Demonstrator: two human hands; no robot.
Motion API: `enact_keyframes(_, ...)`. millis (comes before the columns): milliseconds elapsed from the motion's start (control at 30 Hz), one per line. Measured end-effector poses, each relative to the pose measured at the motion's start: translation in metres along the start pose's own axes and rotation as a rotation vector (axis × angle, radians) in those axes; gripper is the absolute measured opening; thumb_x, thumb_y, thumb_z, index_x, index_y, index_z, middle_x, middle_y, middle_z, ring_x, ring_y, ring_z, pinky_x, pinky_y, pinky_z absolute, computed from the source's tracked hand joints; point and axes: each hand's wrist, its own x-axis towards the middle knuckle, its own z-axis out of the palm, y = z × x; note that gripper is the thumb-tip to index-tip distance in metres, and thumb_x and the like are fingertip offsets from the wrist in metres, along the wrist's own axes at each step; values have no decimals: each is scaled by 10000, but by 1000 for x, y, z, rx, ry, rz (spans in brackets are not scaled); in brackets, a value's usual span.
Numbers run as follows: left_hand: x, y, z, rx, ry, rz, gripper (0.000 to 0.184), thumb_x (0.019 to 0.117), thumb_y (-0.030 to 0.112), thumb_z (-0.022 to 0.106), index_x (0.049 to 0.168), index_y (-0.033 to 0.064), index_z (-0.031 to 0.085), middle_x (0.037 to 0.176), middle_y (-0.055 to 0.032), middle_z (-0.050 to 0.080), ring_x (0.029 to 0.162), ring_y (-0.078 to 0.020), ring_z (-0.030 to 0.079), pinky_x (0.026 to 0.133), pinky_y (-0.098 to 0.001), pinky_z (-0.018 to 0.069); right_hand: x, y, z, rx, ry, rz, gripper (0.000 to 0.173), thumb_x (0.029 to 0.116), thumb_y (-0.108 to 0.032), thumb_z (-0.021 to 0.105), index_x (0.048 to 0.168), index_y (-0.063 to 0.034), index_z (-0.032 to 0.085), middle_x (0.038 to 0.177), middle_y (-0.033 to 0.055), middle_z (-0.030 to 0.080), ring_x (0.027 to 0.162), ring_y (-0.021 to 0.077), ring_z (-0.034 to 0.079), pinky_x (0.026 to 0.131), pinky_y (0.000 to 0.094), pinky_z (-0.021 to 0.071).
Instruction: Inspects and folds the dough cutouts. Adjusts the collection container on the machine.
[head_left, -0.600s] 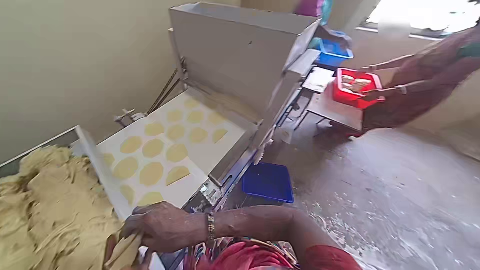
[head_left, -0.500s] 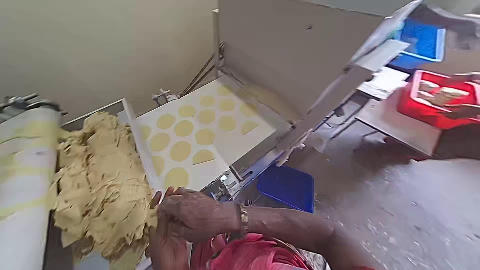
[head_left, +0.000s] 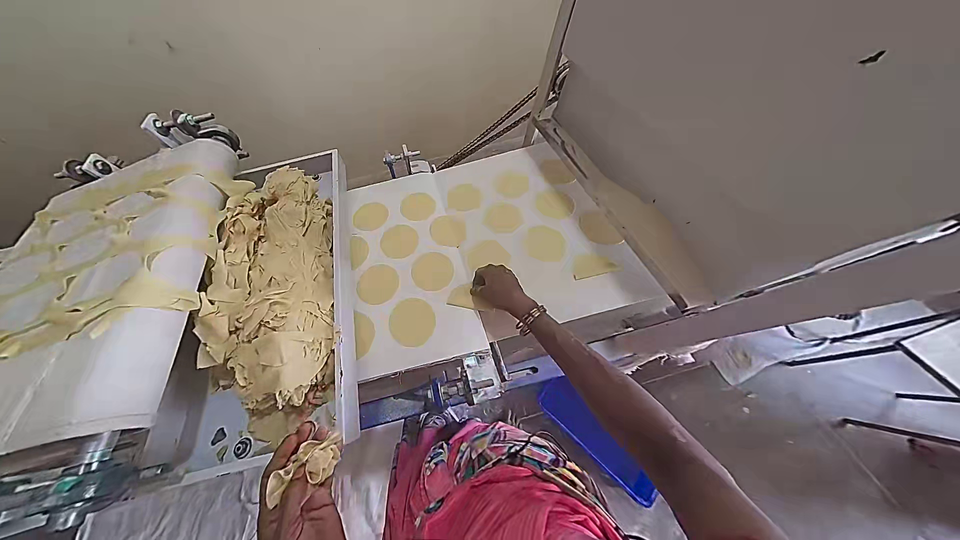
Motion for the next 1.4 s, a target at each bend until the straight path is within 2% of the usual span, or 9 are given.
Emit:
enact_keyframes(100,-10,-3,5,-8,-1,-7,399,1010,-29,244,1240,86,549,1166,-1,716,1050,-165,719,856,-341,625,-12,5,-26,549,-2,-115,165,916,-83,660,775,-28,593,771,46,593,742,133,556,715,336,455)
enact_keyframes(167,-11,-5,14,12,4,-8,407,1003,-34,241,1225,85,561,1153,-6,719,1031,-170,727,834,-340,631,-23,2,-45,792,-25,-142,186,927,-11,634,759,-68,577,690,-15,635,622,50,609,633,234,531)
enact_keyframes(267,-8,-6,23,17,-38,-9,406,998,-40,252,1206,81,580,1165,-26,721,1027,-182,728,819,-341,633,-31,8,-61,712,75,-147,48,911,95,619,941,57,618,758,94,620,639,145,580,651,325,513)
enact_keyframes(367,-1,-7,25,19,-94,11,387,999,-33,280,1186,86,597,1178,-36,721,1033,-190,729,811,-335,636,-54,3,-76,740,101,-197,129,943,111,550,1025,30,609,788,68,620,643,104,594,633,265,535)
enact_keyframes(533,12,-13,35,25,-219,9,382,971,-34,329,1158,97,635,1170,-33,729,971,-177,740,788,-317,636,-78,-5,-87,928,138,-89,165,950,95,509,902,-48,574,774,18,594,666,83,586,651,235,527)
enact_keyframes(733,18,-30,71,-116,-516,-235,279,974,65,446,1145,43,665,1153,-135,721,897,-190,740,775,-313,626,-109,-29,-72,1263,-72,-361,196,887,54,555,950,-102,655,793,-13,680,709,57,660,717,230,581)
enact_keyframes(900,22,-31,68,-83,-567,-295,278,971,53,437,1143,18,653,1146,-158,716,893,-190,738,760,-299,621,-106,-7,-59,994,88,-204,197,921,96,593,1061,-28,654,858,11,687,750,88,670,738,255,583)
enact_keyframes(1100,28,-31,50,-53,-525,-314,299,957,-10,403,1145,-5,634,1127,-151,723,867,-186,745,738,-295,628,-93,-10,-55,798,162,-107,137,955,60,585,995,3,703,849,8,684,676,45,603,666,213,526)
enact_keyframes(1400,36,-27,29,-13,-577,-304,290,981,-14,403,1103,40,660,1168,-105,723,875,-165,740,759,-292,627,-83,71,-57,371,424,198,193,1009,-55,592,1130,23,721,1074,188,704,886,226,668,847,399,546)
